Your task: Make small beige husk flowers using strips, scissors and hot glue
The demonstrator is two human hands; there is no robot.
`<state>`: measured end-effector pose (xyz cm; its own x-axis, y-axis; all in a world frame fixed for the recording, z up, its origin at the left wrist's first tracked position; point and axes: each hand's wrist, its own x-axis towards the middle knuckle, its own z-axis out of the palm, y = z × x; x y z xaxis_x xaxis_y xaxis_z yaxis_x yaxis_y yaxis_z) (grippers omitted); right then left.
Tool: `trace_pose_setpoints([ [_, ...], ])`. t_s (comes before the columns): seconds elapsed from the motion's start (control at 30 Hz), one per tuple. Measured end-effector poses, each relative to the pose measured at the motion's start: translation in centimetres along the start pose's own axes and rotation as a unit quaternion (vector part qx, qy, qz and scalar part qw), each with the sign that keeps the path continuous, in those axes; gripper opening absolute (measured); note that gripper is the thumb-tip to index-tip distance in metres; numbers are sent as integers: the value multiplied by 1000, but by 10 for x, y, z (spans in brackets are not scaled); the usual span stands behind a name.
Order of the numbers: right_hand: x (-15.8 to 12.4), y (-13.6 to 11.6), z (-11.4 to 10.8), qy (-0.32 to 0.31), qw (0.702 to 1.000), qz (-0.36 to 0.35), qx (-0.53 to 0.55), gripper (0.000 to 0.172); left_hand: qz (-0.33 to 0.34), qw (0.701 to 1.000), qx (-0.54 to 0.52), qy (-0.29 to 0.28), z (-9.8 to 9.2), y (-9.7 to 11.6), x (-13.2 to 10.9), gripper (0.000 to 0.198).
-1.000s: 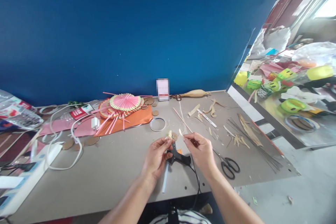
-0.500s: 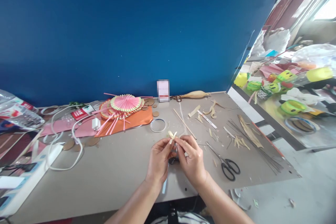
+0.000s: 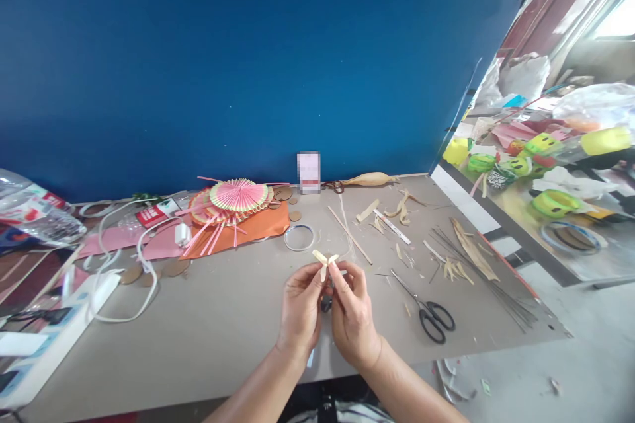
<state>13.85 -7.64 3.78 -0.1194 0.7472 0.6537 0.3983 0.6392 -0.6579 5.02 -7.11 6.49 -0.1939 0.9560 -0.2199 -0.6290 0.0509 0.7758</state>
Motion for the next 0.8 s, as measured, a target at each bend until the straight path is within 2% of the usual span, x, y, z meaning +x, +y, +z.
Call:
trace_pose_setpoints([
  [0.23, -2, 2, 1, -12, 1000, -3, -14, 64, -8, 999, 20, -45, 1, 6, -1, 15],
  [0.53, -4, 7, 2, -4, 998, 4, 57, 63, -7, 998, 27, -55, -2, 7, 1, 14],
  [0.8, -4, 6, 6, -10, 991, 0, 137, 64, -31, 996, 39, -69, -3, 14, 0, 15],
])
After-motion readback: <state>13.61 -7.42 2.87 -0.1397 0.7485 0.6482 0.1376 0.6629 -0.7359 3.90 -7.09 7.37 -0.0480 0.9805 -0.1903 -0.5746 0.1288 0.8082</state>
